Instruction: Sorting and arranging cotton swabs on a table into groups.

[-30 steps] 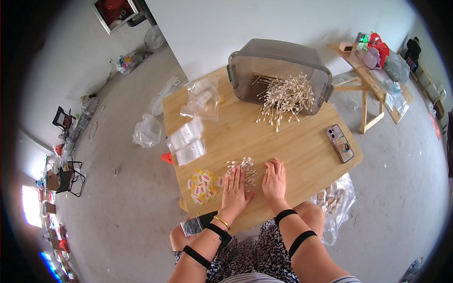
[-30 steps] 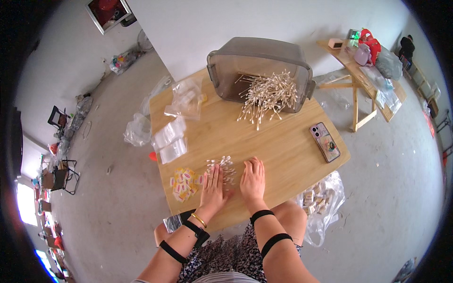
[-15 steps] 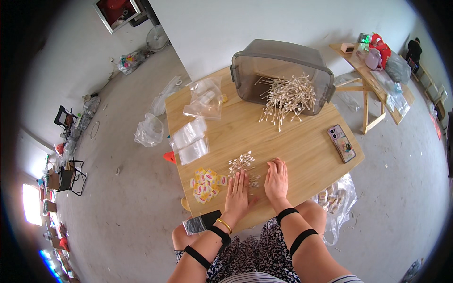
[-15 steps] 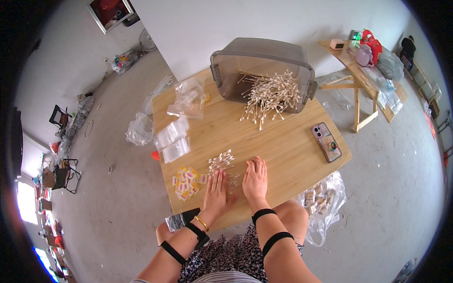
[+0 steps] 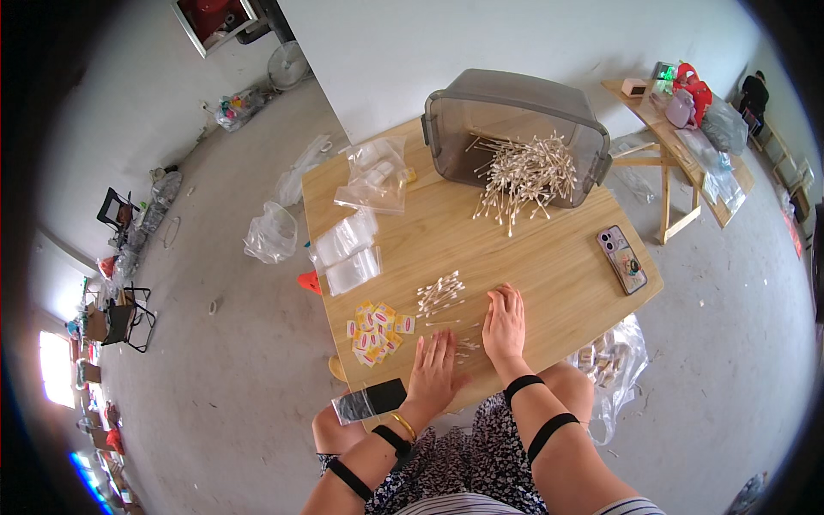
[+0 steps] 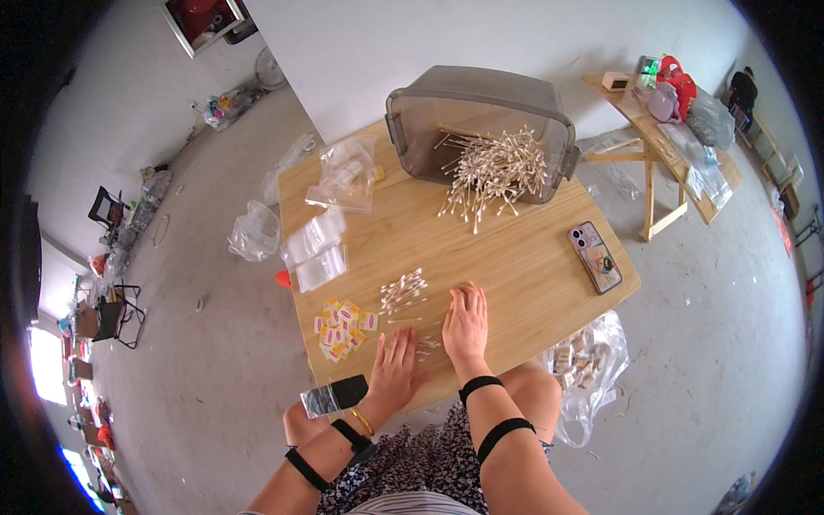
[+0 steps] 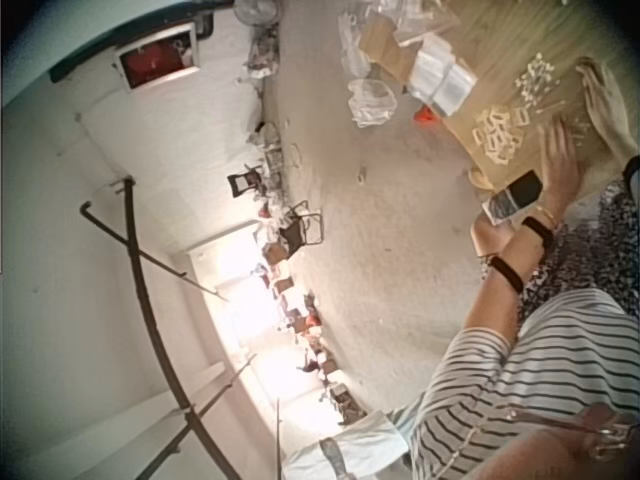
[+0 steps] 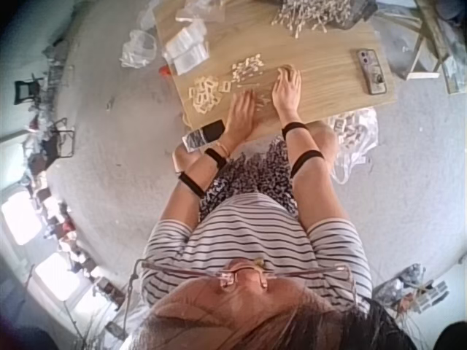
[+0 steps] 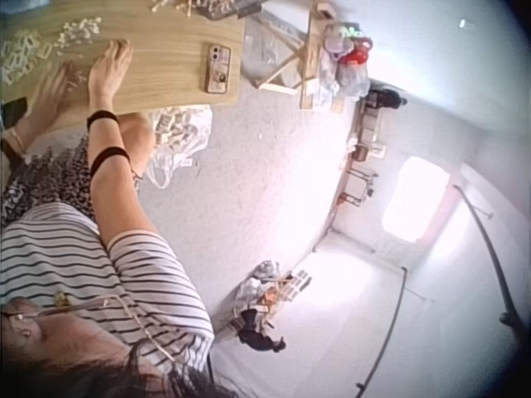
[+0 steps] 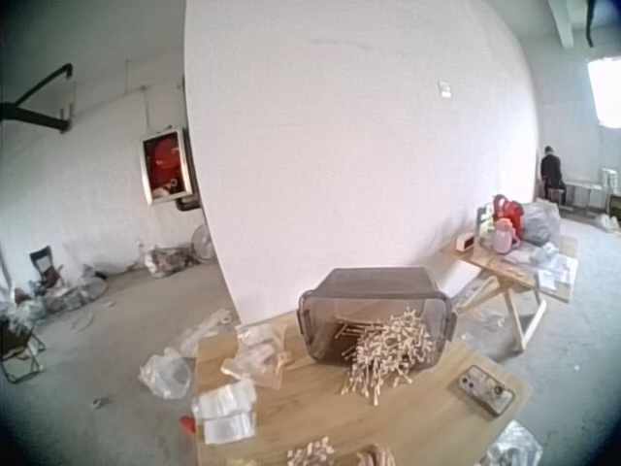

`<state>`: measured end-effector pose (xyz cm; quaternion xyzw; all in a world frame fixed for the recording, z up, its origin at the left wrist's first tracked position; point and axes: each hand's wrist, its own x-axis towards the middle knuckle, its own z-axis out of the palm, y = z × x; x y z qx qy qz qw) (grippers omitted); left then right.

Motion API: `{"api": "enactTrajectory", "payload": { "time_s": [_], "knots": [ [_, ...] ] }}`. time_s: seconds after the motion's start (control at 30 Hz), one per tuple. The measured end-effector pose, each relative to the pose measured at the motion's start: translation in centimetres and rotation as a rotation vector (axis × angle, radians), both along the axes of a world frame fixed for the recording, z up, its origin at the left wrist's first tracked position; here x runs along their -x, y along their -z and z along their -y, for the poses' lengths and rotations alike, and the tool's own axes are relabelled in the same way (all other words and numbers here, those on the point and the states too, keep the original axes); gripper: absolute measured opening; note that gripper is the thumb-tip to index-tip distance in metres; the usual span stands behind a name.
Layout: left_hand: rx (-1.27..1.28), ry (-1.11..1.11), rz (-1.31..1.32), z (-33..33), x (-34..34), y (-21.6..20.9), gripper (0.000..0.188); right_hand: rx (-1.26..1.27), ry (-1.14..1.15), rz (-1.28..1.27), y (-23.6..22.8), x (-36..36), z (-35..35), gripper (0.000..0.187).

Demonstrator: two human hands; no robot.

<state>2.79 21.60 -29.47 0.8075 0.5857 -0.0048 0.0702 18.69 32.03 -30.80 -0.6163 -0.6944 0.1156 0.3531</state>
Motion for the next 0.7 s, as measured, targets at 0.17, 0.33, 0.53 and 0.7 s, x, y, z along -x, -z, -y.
{"api": "enactTrajectory", "payload": {
  "time_s": [0.17,0.33,0.53,0.7],
  "knots": [
    [-0.128,-0.019,-0.021,-2.8,0.6,0.3,0.089,-0.007,-0.004,0.002,0.1,0.0,0.0,0.025],
    [-0.139,-0.037,0.07,-3.2,0.9,0.7,0.09,0.007,0.002,-0.008,0.1,0.2,0.1,0.025],
    [-0.119,-0.017,0.104,-2.6,1.1,0.0,0.091,0.003,-0.008,-0.028,-0.1,0.3,0.0,0.025],
    [-0.095,-0.036,0.333,-0.7,1.5,0.1,0.093,-0.013,0.014,-0.039,0.0,0.0,-0.1,0.025]
  ]
}}
